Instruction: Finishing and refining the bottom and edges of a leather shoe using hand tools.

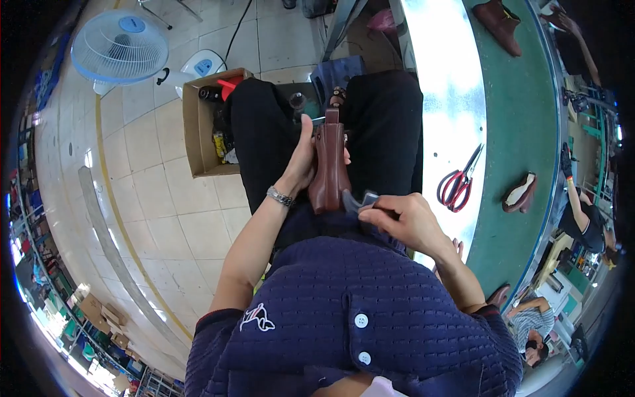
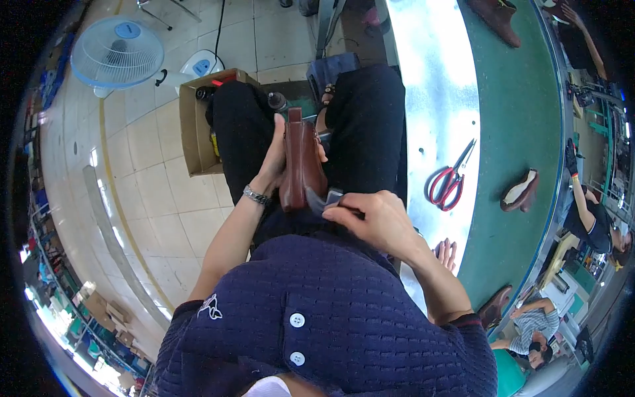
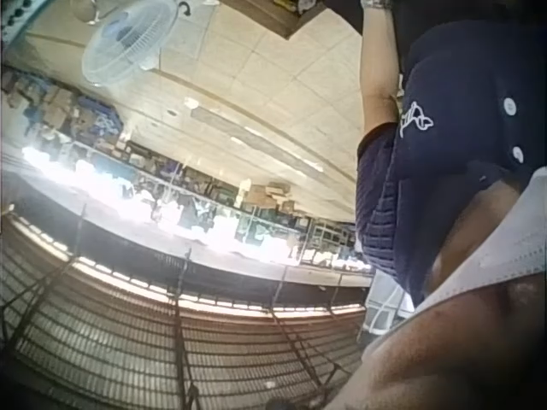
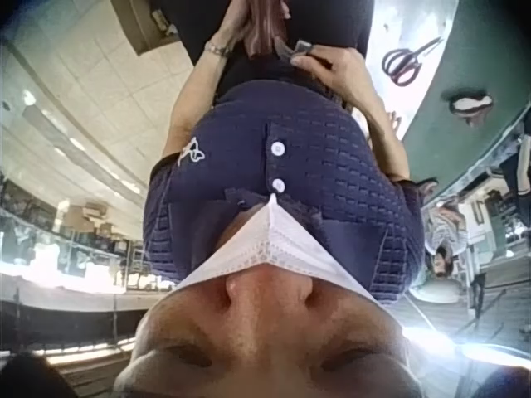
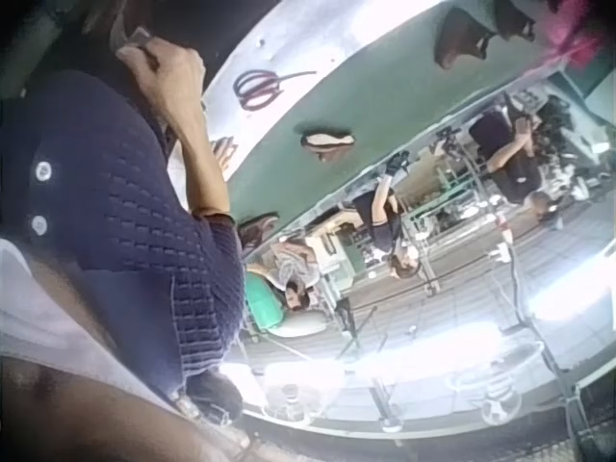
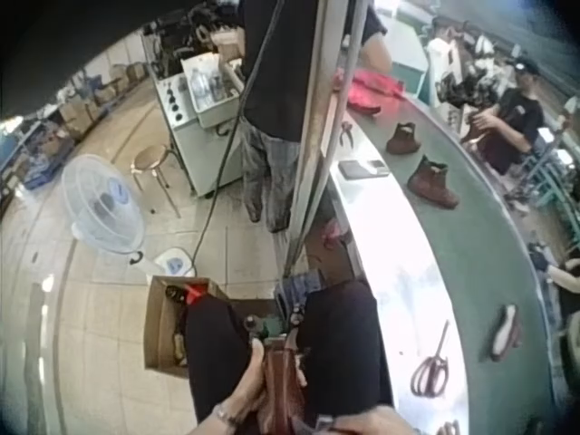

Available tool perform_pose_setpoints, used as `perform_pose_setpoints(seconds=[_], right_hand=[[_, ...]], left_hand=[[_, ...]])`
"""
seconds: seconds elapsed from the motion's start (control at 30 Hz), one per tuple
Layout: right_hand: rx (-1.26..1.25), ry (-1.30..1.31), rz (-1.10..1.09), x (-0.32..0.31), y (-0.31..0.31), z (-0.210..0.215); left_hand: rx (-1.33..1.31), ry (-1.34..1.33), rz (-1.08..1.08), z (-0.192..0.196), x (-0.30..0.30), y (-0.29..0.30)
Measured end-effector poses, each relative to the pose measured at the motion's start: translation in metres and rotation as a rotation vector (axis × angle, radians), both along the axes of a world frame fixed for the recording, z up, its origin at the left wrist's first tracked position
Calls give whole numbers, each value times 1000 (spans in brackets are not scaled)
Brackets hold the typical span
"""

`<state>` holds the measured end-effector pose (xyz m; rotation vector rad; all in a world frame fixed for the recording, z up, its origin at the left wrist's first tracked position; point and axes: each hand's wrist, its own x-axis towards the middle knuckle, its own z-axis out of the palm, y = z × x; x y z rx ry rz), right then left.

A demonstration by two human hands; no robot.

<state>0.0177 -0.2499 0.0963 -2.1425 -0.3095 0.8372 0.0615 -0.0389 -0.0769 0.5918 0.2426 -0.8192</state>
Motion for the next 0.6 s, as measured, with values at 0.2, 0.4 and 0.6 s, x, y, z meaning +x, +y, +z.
perform_pose_setpoints(seconds=[0.2,0.4,0.6], right_hand=[[-465,-311,-429,11,-63,-42],[-862,-369,-589,13,-138,-105],[-512,-666,-522,22,-91,-100]], left_hand=[[469,67,-13,22,-1,-23],[397,-290,-16,87,26,-31],[512,-432,97,93,45,-29]])
